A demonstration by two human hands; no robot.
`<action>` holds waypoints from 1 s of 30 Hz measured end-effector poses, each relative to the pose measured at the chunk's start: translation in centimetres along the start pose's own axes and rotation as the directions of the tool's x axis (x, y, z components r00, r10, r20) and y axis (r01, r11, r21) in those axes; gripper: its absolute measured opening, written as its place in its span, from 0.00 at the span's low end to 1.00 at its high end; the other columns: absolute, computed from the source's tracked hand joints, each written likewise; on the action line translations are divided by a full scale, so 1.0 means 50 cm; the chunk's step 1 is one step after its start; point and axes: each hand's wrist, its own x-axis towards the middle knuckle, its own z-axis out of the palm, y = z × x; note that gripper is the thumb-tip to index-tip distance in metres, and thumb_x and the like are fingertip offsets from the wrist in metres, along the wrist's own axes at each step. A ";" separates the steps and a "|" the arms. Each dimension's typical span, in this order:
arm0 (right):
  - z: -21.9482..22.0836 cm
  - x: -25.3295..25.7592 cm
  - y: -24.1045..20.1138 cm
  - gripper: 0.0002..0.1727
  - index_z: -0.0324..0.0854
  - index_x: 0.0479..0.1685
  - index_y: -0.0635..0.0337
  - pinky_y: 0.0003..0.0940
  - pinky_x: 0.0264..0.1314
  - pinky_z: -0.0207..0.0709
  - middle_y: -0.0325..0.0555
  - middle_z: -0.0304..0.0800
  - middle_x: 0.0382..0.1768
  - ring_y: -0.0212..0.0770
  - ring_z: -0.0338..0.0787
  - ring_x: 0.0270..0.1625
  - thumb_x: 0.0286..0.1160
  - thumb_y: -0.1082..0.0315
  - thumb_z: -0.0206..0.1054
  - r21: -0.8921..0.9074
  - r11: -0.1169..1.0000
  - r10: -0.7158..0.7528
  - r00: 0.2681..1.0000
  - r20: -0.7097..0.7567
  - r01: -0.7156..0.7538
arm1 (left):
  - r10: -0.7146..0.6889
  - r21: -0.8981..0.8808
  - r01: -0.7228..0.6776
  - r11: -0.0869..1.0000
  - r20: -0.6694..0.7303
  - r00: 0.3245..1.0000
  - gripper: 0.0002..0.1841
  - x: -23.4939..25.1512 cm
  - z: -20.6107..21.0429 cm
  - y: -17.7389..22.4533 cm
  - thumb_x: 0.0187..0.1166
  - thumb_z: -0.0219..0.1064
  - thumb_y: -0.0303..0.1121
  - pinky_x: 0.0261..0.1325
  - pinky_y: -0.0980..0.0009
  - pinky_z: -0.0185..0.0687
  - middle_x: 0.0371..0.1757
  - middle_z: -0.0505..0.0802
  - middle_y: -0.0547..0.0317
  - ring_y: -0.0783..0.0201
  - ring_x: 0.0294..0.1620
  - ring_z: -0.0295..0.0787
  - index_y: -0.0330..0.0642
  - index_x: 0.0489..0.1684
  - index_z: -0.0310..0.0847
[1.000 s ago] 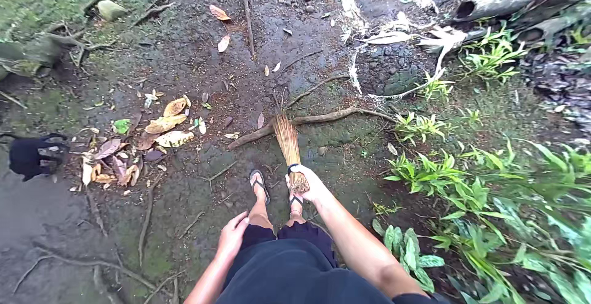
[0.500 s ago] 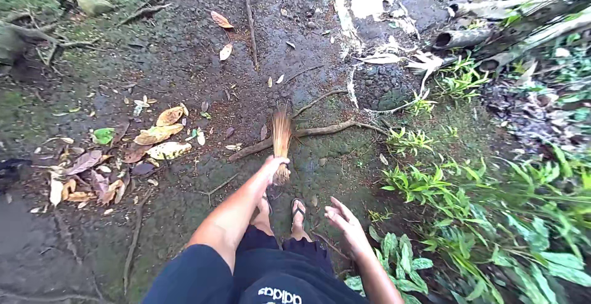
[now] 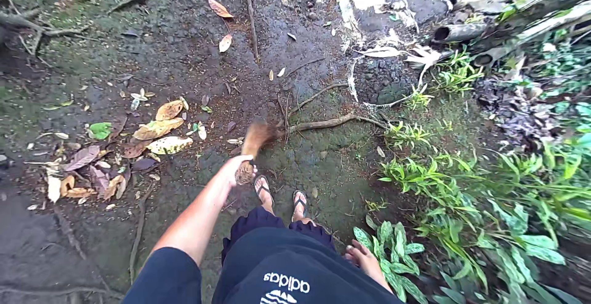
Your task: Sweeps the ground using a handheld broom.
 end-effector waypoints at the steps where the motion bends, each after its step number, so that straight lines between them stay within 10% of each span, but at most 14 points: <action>1: 0.000 0.002 -0.009 0.27 0.66 0.83 0.64 0.41 0.50 0.84 0.64 0.85 0.61 0.46 0.90 0.47 0.86 0.69 0.63 0.020 1.000 -0.003 1.000 -0.013 0.004 | 0.050 0.050 -0.049 0.998 -0.026 0.998 0.20 0.010 -0.029 0.000 0.85 0.60 0.36 0.32 0.62 0.88 0.39 0.88 0.46 0.55 0.30 0.89 0.45 0.74 0.69; 6: 0.010 -0.010 -0.039 0.27 0.65 0.84 0.63 0.41 0.51 0.84 0.64 0.83 0.63 0.47 0.90 0.50 0.87 0.69 0.63 0.043 0.999 -0.001 1.000 -0.022 0.001 | 0.234 0.154 -0.213 0.965 -0.132 0.963 0.51 -0.049 -0.089 -0.149 0.80 0.67 0.30 0.38 0.54 0.91 0.66 0.81 0.39 0.49 0.40 0.90 0.65 0.97 0.28; 8: 0.014 -0.007 -0.038 0.28 0.64 0.84 0.64 0.42 0.52 0.84 0.66 0.82 0.65 0.48 0.90 0.50 0.87 0.69 0.62 0.038 0.999 0.012 1.000 -0.016 -0.011 | 0.257 0.017 -0.259 0.966 -0.212 0.943 0.50 -0.098 -0.090 -0.195 0.83 0.65 0.30 0.34 0.56 0.91 0.59 0.83 0.41 0.51 0.36 0.90 0.66 0.97 0.25; 13: 0.013 0.001 -0.021 0.26 0.65 0.83 0.65 0.40 0.49 0.83 0.64 0.84 0.62 0.45 0.89 0.48 0.87 0.69 0.61 0.010 0.999 0.038 0.999 -0.025 -0.038 | 0.185 -0.396 -0.312 0.864 -0.326 0.927 0.36 -0.108 -0.043 -0.233 0.88 0.62 0.39 0.35 0.57 0.89 0.44 0.85 0.45 0.54 0.33 0.88 0.55 0.91 0.42; 16: 0.002 -0.016 -0.028 0.26 0.65 0.84 0.64 0.40 0.52 0.83 0.64 0.83 0.64 0.45 0.89 0.50 0.89 0.68 0.59 -0.015 1.000 0.021 0.999 -0.037 -0.021 | 0.107 -0.552 -0.278 0.786 -0.322 0.941 0.19 -0.029 0.003 -0.147 0.88 0.58 0.39 0.38 0.63 0.87 0.44 0.85 0.48 0.59 0.36 0.86 0.43 0.71 0.65; 23: -0.023 -0.032 -0.032 0.25 0.65 0.83 0.63 0.38 0.49 0.82 0.62 0.84 0.59 0.43 0.89 0.47 0.89 0.69 0.58 -0.076 0.996 0.037 0.997 -0.066 -0.042 | 0.295 -0.547 -0.212 0.810 0.066 0.953 0.13 0.063 0.055 0.016 0.86 0.58 0.42 0.36 0.70 0.88 0.39 0.88 0.54 0.62 0.33 0.89 0.47 0.58 0.74; 26: -0.019 -0.021 -0.045 0.25 0.65 0.84 0.63 0.37 0.48 0.81 0.60 0.84 0.59 0.40 0.87 0.46 0.90 0.67 0.57 -0.152 0.987 0.044 0.999 -0.031 -0.048 | 0.364 -0.460 -0.273 0.845 0.123 0.923 0.33 0.021 0.013 -0.025 0.87 0.58 0.37 0.33 0.65 0.87 0.46 0.87 0.48 0.58 0.33 0.88 0.67 0.91 0.48; 30: -0.031 -0.006 -0.042 0.26 0.64 0.83 0.64 0.37 0.48 0.81 0.59 0.83 0.59 0.40 0.87 0.46 0.90 0.67 0.57 -0.149 0.988 0.042 0.999 -0.027 -0.046 | 0.373 -0.415 -0.341 0.844 -0.003 0.928 0.53 -0.074 -0.018 -0.142 0.78 0.65 0.23 0.41 0.56 0.92 0.53 0.85 0.42 0.52 0.37 0.90 0.67 0.96 0.25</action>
